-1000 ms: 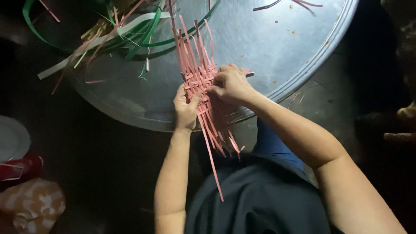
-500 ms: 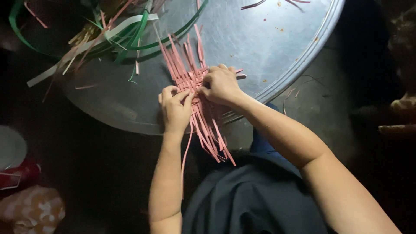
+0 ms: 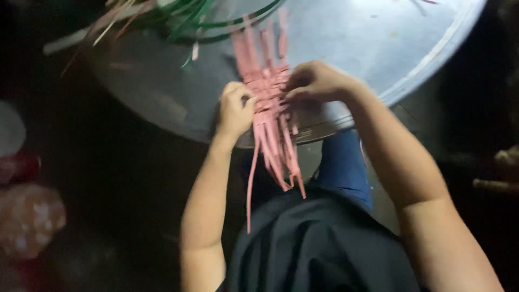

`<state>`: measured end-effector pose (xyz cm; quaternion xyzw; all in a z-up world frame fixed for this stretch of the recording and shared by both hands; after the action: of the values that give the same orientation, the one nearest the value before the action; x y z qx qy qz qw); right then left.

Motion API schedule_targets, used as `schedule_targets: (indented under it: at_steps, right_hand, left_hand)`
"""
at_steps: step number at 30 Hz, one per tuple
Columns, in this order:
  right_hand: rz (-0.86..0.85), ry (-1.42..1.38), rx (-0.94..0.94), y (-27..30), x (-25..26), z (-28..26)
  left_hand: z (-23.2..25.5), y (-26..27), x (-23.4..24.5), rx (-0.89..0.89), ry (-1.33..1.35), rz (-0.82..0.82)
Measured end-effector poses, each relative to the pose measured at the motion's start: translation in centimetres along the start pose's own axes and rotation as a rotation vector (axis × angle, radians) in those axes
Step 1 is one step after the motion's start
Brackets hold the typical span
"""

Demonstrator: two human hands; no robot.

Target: A person is weaving pink plastic strips together on a round metal table to create a mesh or mat.

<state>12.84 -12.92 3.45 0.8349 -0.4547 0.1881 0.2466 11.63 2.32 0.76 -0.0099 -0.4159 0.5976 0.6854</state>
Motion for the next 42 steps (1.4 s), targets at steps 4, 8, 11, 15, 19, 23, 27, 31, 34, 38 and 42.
schedule_targets:
  at_steps: [4,8,11,15,19,23,27,31,34,38,42]
  right_hand:
    - [-0.022,0.031,-0.025,-1.1,-0.7,0.6]
    - [0.015,0.24,-0.157,-2.0,-1.1,1.9]
    - [0.055,0.229,-0.155,-1.7,-1.0,0.9]
    - [0.077,0.255,-0.245,-1.4,-0.8,0.3]
    - [0.052,0.266,-0.177,-1.5,-0.6,-0.2]
    - [-0.046,-0.177,-0.264,-0.3,0.9,1.2]
    - [-0.064,-0.338,-0.218,-0.5,1.3,2.3]
    - [-0.089,-0.213,-0.224,-0.2,0.8,0.4]
    - [-0.109,0.05,-0.237,-0.5,0.7,1.3]
    - [-0.091,0.162,-0.118,-0.8,0.5,1.0]
    - [-0.025,0.17,-0.127,-1.0,0.7,0.9]
  left_hand:
    - [-1.6,0.5,0.5,0.074,-0.031,0.018]
    - [-1.7,1.0,1.1,0.179,-0.017,0.051]
    - [-1.4,1.2,1.3,0.207,-0.038,0.1]
    - [0.4,0.6,1.6,0.427,-0.147,-0.111]
    - [0.2,-0.2,1.3,0.459,-0.17,-0.216]
    - [1.1,-0.7,1.0,0.415,-0.1,-0.291]
    - [1.2,-0.4,0.4,0.365,-0.105,-0.329]
    - [1.5,-0.6,0.2,0.297,-0.09,-0.326]
    - [1.6,-0.6,-0.1,0.267,-0.081,-0.362]
    - [1.4,-0.5,-0.6,0.165,-0.075,-0.34]
    - [1.6,-0.7,-0.7,0.214,-0.09,-0.395]
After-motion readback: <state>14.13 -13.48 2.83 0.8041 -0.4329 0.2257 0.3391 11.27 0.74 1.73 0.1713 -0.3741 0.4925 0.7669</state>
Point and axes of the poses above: each hand's wrist, its own y-axis away from the middle knuckle, its own x-axis out of the back of the hand, z = x × y, the point moved 9 cm from there along -y, towards the middle knuckle, and after that the axes turned 11 degrees about -x, right-handed, at the moved point
